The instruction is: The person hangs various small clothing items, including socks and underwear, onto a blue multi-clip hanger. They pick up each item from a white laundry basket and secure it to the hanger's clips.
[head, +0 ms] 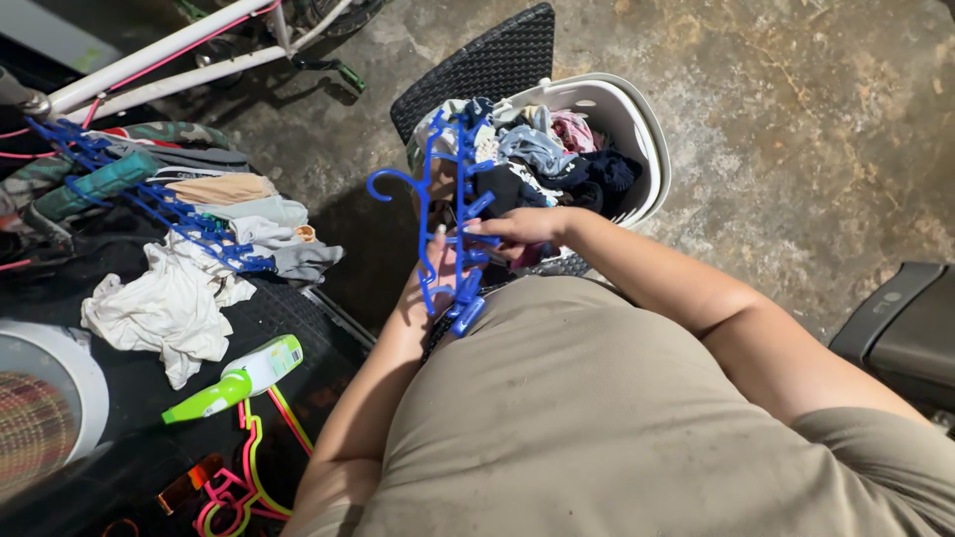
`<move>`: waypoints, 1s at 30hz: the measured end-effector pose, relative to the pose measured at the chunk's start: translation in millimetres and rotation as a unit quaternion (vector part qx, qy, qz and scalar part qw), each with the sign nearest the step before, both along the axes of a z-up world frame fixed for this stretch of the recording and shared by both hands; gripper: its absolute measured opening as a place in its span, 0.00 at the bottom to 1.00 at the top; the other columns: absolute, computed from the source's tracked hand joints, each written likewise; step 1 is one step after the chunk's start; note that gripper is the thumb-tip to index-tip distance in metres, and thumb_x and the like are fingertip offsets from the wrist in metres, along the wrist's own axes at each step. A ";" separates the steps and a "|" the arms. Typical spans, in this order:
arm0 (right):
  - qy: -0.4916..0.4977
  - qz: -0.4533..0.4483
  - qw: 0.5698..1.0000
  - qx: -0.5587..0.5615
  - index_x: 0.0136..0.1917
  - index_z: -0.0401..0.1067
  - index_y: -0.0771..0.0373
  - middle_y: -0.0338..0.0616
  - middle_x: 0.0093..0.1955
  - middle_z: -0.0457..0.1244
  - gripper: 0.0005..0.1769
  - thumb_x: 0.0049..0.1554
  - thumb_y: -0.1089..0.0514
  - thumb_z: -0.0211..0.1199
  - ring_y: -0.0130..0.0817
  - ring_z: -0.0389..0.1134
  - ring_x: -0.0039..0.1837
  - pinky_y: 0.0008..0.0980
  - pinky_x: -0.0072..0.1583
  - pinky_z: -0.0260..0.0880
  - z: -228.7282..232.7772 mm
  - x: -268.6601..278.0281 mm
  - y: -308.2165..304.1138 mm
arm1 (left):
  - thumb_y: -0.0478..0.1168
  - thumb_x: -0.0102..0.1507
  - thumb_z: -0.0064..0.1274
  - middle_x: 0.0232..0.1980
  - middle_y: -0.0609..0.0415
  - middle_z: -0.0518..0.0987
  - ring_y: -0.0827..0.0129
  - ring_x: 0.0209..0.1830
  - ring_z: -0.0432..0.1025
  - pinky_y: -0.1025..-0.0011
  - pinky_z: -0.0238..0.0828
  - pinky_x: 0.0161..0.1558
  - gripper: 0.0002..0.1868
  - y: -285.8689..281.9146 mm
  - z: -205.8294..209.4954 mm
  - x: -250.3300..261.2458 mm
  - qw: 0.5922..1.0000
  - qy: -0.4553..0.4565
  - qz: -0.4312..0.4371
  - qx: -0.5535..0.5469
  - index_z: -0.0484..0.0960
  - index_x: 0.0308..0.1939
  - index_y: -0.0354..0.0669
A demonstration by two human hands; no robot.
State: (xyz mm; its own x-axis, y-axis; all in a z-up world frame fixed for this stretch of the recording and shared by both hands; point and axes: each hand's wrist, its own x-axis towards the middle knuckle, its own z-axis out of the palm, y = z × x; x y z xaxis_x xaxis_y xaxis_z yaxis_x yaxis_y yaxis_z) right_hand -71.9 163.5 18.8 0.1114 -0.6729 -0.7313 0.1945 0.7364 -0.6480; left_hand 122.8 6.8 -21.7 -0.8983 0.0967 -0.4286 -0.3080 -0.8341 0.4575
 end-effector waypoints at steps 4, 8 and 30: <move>0.028 -0.017 0.999 -0.009 0.30 0.66 0.59 0.35 0.27 0.56 0.37 0.62 0.27 0.49 0.28 0.55 0.31 0.31 0.43 0.66 -30.8 17.8 -0.5 | 0.59 0.64 0.58 0.52 0.56 0.80 0.71 0.46 0.76 0.71 0.73 0.41 0.34 -6.5 -45.9 -19.2 0.981 -0.064 -0.061 -0.171 0.76 0.65 0.42; 0.037 -0.026 0.999 0.019 0.33 0.70 0.64 0.39 0.28 0.59 0.40 0.60 0.25 0.48 0.31 0.59 0.34 0.33 0.44 0.69 -35.7 18.7 0.9 | 0.64 0.66 0.53 0.42 0.54 0.79 0.72 0.33 0.70 0.71 0.68 0.33 0.30 -16.2 -64.6 -18.9 0.977 -0.064 -0.080 -0.189 0.80 0.56 0.44; 0.579 0.209 0.775 0.146 0.44 0.82 0.65 0.51 0.42 0.72 0.25 0.44 0.44 0.81 0.49 0.74 0.48 0.43 0.56 0.73 55.1 -131.4 28.7 | 0.57 0.68 0.54 0.55 0.52 0.81 0.69 0.47 0.75 0.67 0.71 0.53 0.27 -31.0 -30.2 -51.2 0.995 -0.041 0.073 0.046 0.79 0.61 0.40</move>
State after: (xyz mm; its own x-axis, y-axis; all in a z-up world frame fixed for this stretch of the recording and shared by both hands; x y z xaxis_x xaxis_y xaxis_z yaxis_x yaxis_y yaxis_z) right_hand -203.3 192.2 73.9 -0.5695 -0.5419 -0.6180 -0.6871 0.7265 -0.0038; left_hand 71.6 -24.2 -51.9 -0.8683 0.0108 -0.4959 -0.2142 -0.9100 0.3551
